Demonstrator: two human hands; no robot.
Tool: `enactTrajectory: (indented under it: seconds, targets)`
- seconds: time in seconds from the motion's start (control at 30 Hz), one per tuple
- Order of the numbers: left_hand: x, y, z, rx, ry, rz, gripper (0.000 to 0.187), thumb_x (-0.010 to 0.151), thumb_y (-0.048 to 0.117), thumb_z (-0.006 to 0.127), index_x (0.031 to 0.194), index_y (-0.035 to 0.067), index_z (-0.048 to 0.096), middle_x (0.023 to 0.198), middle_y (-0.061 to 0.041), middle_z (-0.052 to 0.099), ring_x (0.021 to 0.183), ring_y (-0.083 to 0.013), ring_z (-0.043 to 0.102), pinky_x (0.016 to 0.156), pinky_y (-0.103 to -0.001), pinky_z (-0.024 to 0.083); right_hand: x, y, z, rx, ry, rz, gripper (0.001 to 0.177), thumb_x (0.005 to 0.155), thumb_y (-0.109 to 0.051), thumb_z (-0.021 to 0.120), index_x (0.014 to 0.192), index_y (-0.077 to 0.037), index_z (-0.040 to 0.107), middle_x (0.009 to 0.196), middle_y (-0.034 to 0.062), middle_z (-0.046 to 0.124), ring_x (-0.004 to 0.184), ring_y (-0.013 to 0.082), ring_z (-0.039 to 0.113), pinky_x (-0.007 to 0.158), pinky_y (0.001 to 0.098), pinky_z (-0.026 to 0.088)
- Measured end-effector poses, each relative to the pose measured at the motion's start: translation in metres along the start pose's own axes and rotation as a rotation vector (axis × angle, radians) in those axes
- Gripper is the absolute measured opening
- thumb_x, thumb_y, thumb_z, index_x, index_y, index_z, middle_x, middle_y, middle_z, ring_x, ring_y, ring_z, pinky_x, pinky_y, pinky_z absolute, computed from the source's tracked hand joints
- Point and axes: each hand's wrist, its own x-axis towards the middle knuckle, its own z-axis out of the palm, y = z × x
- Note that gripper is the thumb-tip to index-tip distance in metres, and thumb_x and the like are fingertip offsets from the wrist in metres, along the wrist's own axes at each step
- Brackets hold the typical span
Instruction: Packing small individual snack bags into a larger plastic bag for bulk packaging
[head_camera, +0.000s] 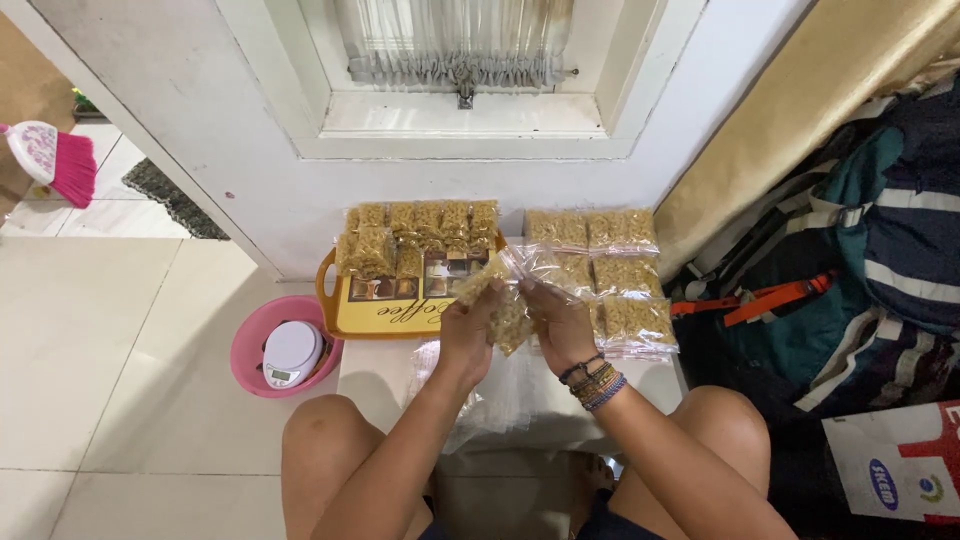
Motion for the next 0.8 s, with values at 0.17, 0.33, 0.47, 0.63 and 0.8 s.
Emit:
enactTrajectory:
  seconds: [0.17,0.33,0.47,0.63,0.8]
  targets:
    - [0.032,-0.030,-0.016,-0.080,-0.008,0.024,0.045,0.088,0.020,0.084,0.126,0.003,0.067,0.113,-0.015,0.070,0.111,-0.0301,0.069,0.096,-0.042,0.055,0.012,0.001,-0.005,0.010,0.027,-0.003,0.024,0.085,-0.012,0.081,0.108,-0.006,0.078,0.097,0.0069,0.077,0.089,0.0181,0.070,0.081,0.0312,0.055]
    - [0.022,-0.023,-0.008,-0.155,-0.031,0.036,0.046,0.090,0.021,0.082,0.128,0.000,0.066,0.119,-0.017,0.070,0.112,-0.0306,0.069,0.096,-0.042,0.056,0.007,-0.008,0.003,0.025,0.077,-0.009,0.024,0.083,-0.009,0.083,0.106,-0.004,0.078,0.096,0.0107,0.077,0.090,0.0234,0.073,0.082,0.0377,0.059]
    - [0.012,-0.012,-0.001,-0.153,-0.044,0.040,0.046,0.091,0.021,0.079,0.130,-0.001,0.065,0.122,-0.018,0.070,0.116,-0.0310,0.068,0.101,-0.044,0.055,0.006,-0.013,0.004,0.033,0.075,-0.047,0.024,0.082,-0.007,0.084,0.105,-0.003,0.078,0.095,0.0123,0.077,0.090,0.0228,0.073,0.083,0.0386,0.059]
    - [0.012,-0.009,0.001,-0.130,-0.075,0.053,0.046,0.094,0.025,0.076,0.130,0.000,0.065,0.125,-0.019,0.070,0.119,-0.0328,0.067,0.103,-0.045,0.054,0.007,-0.015,0.002,0.036,0.090,-0.062,0.021,0.082,-0.007,0.084,0.102,-0.003,0.079,0.096,0.0136,0.078,0.092,0.0242,0.073,0.085,0.0397,0.060]
    - [-0.003,0.000,0.006,-0.040,-0.103,0.041,0.048,0.098,0.036,0.068,0.132,0.003,0.065,0.130,-0.020,0.068,0.125,-0.0341,0.064,0.107,-0.047,0.052,0.002,-0.024,0.005,-0.014,0.089,-0.079,0.019,0.082,-0.005,0.083,0.100,-0.003,0.079,0.096,0.0145,0.078,0.092,0.0243,0.073,0.084,0.0400,0.060]
